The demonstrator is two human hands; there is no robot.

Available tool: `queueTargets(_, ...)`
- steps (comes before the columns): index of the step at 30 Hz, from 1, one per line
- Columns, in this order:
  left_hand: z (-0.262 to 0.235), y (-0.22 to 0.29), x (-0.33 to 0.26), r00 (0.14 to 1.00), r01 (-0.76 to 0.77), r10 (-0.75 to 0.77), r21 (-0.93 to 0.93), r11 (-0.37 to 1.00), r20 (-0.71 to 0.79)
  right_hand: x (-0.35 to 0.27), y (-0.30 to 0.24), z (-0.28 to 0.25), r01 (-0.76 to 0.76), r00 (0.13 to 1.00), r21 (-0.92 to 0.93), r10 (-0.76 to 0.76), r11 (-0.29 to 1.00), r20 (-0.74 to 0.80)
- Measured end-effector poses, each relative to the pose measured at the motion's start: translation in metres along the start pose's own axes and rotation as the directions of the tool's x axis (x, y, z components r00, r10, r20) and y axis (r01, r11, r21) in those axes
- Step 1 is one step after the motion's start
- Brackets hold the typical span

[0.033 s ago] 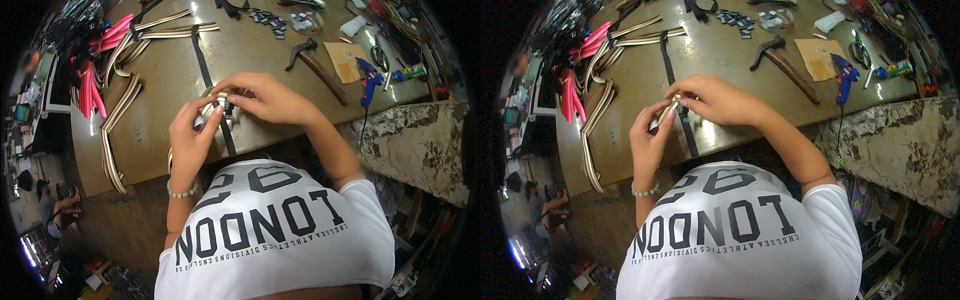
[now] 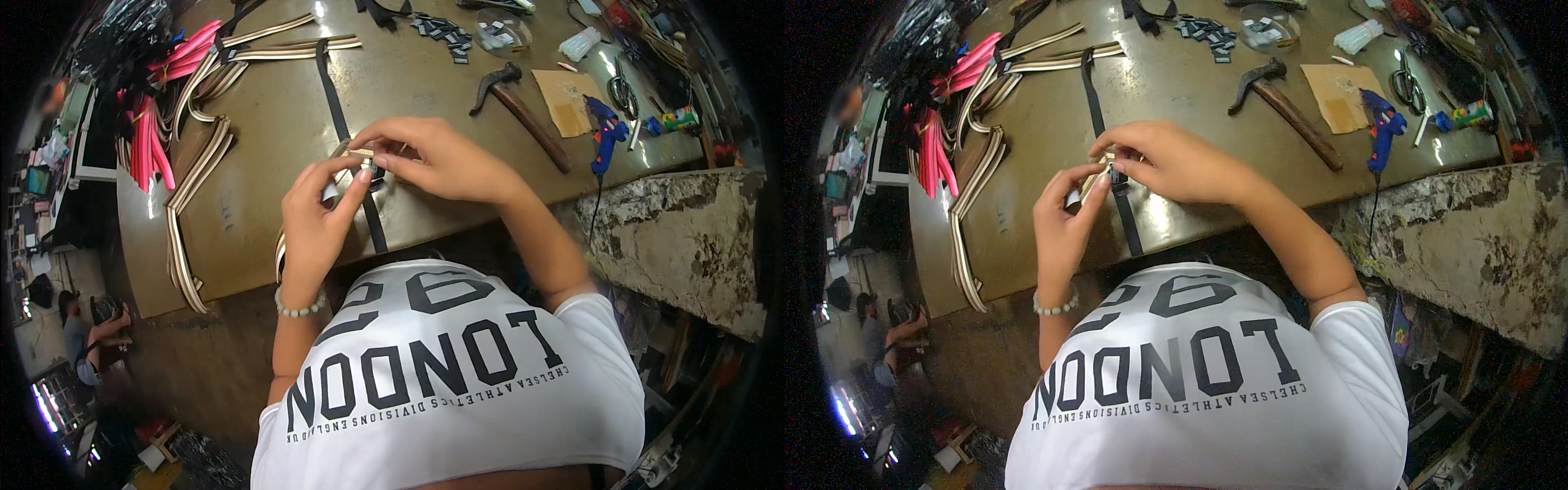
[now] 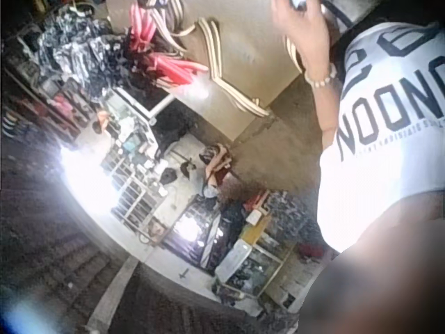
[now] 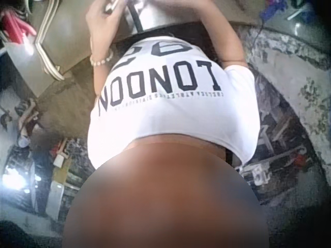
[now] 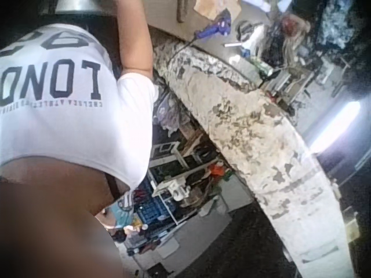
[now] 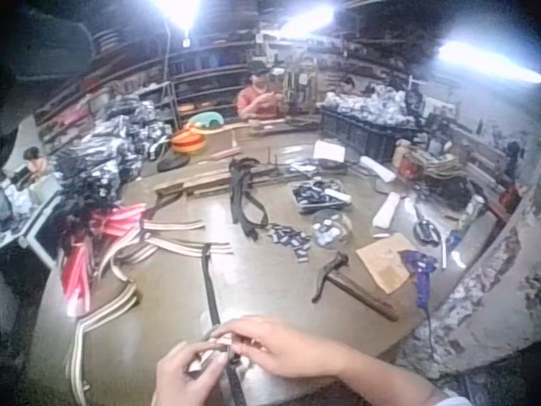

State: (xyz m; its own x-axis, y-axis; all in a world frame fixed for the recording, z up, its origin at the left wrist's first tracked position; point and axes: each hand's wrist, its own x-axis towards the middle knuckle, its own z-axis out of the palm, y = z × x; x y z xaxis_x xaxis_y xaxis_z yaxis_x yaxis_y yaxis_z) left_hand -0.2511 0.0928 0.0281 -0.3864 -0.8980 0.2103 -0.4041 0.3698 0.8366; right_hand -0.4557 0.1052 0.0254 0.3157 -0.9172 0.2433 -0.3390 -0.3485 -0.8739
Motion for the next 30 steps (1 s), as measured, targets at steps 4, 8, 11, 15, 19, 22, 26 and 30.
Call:
queueTargets(4,0.001,-0.007,0.006,0.995,0.101,-0.099,-0.077,0.992,0.024,0.002,-0.003,0.002,-0.05,0.997,0.047,0.052,0.998,-0.053)
queueTargets(8,0.002,-0.011,0.005,0.978,0.195,-0.206,-0.201,0.96,-0.032,0.0,0.003,0.006,-0.115,0.992,0.008,0.115,0.993,0.045)
queueTargets(11,0.001,-0.015,0.006,0.959,0.241,-0.272,-0.276,0.931,-0.081,0.006,0.017,0.002,-0.346,0.926,0.168,0.308,0.923,0.219)
queueTargets(15,0.004,-0.034,0.016,0.936,0.201,-0.278,-0.321,0.926,-0.217,0.024,0.042,-0.021,-0.22,0.972,-0.325,0.181,0.92,-0.147)
queueTargets(19,0.012,-0.062,0.021,0.922,0.326,-0.35,-0.157,0.932,-0.163,0.027,0.054,-0.026,-0.342,0.816,-0.797,-0.263,0.498,-0.514)
queueTargets(22,0.019,-0.075,0.016,0.951,0.278,-0.248,0.158,0.948,-0.187,0.005,0.052,-0.006,-0.211,0.934,-0.446,0.045,0.87,-0.355)
queueTargets(26,0.021,-0.074,0.01,0.961,0.233,-0.204,0.15,0.961,-0.186,-0.019,0.05,0.038,-0.222,0.95,-0.447,0.088,0.866,-0.3)
queueTargets(30,0.023,-0.059,0.006,0.957,0.273,-0.242,0.212,0.938,-0.162,-0.036,0.048,0.058,-0.186,0.931,-0.439,0.015,0.879,-0.364)
